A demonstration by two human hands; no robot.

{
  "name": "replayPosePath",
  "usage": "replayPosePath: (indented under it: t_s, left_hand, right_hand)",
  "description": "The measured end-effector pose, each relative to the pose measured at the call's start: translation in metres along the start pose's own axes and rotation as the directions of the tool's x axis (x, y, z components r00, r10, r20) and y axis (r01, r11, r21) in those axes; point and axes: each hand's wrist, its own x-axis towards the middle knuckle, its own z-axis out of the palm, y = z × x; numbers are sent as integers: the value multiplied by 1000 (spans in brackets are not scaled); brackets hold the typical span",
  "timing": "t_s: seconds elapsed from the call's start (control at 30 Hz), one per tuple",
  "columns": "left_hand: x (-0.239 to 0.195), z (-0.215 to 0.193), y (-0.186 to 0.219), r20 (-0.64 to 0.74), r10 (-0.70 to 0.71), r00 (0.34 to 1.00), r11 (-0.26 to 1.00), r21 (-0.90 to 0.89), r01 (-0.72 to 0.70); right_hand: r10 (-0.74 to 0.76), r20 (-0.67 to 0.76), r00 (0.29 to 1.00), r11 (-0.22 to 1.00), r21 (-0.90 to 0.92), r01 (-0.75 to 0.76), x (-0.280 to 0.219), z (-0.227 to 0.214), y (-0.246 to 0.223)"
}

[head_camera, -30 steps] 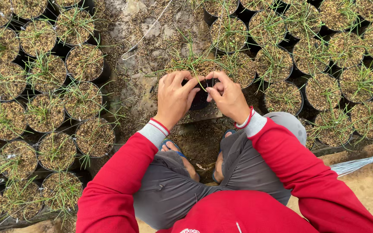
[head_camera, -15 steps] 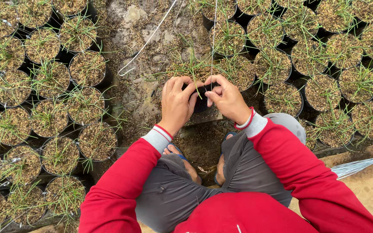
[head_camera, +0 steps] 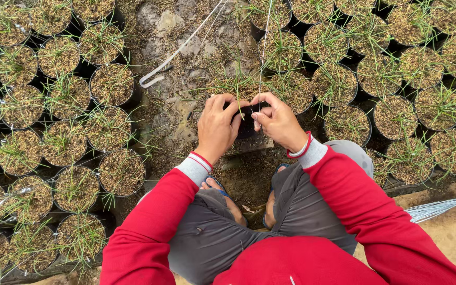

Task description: The person ties thin white strings around the base of small grass-like plants in black pots. They repeatedly pick up a pot, wrap the string around the plant, and secure it before moving to the next pot.

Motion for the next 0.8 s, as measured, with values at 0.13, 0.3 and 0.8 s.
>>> replayPosePath:
  t_s: [0.13,0.3,0.8]
  left_hand:
    - [-2,1,0,-5,-1,1000,1000,5,1]
    - [-2,2,1,-2,4,1000,1000,18,-4]
    - [-4,1,2,3,11,1000,1000,20,-11]
  right_hand:
    - [5,-2,1000,1000,-15,-5,-3,-1,2]
    - [5,-8,1000,1000,-21,-5,-2,-1,0]
    - [-22,-14,1000,996,-90,20,-3,-2,0]
